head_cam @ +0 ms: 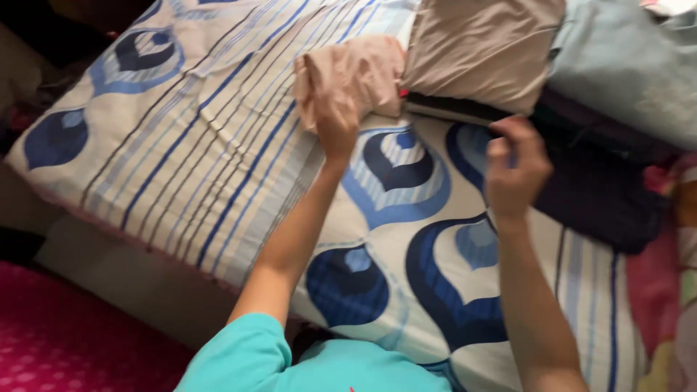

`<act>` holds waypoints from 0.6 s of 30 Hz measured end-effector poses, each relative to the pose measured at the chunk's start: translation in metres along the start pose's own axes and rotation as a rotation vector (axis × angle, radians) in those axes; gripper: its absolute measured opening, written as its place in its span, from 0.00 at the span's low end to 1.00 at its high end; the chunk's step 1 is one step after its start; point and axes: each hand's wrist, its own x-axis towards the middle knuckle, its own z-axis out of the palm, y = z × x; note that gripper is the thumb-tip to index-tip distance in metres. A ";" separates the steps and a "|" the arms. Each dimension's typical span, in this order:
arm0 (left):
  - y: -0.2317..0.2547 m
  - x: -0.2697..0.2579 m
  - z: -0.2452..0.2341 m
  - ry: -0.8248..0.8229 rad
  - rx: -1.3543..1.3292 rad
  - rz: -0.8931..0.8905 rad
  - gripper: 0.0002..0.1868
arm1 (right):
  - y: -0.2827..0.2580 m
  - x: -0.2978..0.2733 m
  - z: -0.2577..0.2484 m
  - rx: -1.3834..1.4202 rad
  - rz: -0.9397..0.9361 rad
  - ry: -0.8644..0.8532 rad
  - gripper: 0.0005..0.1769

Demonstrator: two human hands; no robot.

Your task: Folding several items of clothing on a bed, including a hoodie and a button-down shirt.

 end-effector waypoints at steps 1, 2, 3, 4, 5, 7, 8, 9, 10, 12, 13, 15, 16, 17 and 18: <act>-0.007 0.021 -0.001 -0.003 0.008 -0.001 0.20 | -0.009 -0.009 0.020 0.006 0.005 -0.003 0.12; -0.014 0.045 -0.001 0.075 0.026 0.037 0.26 | -0.019 -0.016 0.041 0.072 0.130 -0.104 0.11; -0.022 0.069 -0.002 0.153 0.044 0.076 0.32 | -0.029 -0.023 0.062 0.138 0.251 -0.209 0.10; -0.035 0.079 0.006 0.149 0.047 0.078 0.32 | -0.035 -0.026 0.079 0.140 0.256 -0.209 0.10; -0.047 0.089 0.015 -0.007 0.109 -0.194 0.45 | -0.040 -0.029 0.096 0.212 0.296 -0.288 0.11; -0.075 0.101 0.034 -0.167 0.159 -0.457 0.58 | -0.040 -0.032 0.127 0.281 0.329 -0.361 0.13; -0.093 0.100 0.041 -0.420 0.164 -0.515 0.42 | -0.035 -0.035 0.141 0.411 0.401 -0.367 0.13; -0.110 0.099 0.048 -0.675 0.168 -0.564 0.29 | -0.030 -0.038 0.155 0.542 0.473 -0.371 0.14; -0.118 0.090 0.027 -0.681 0.169 -0.560 0.29 | -0.030 -0.038 0.157 0.543 0.477 -0.365 0.14; -0.089 0.077 0.021 -0.759 0.044 -0.308 0.27 | -0.028 -0.035 0.163 0.603 0.595 -0.293 0.18; -0.067 0.065 -0.003 -0.795 -0.021 -0.179 0.26 | -0.034 -0.036 0.155 0.601 0.594 -0.281 0.18; -0.014 0.045 -0.050 -0.857 -0.153 0.090 0.24 | -0.045 -0.035 0.142 0.751 0.788 -0.136 0.25; 0.017 0.027 -0.081 -0.894 -0.222 0.211 0.22 | -0.070 -0.032 0.130 0.745 0.798 -0.127 0.25; 0.048 0.008 -0.117 -0.928 -0.293 0.331 0.21 | -0.094 -0.029 0.117 0.900 0.818 -0.102 0.29; 0.079 -0.015 -0.163 -0.965 -0.366 0.436 0.20 | -0.120 -0.031 0.102 1.052 0.850 -0.081 0.34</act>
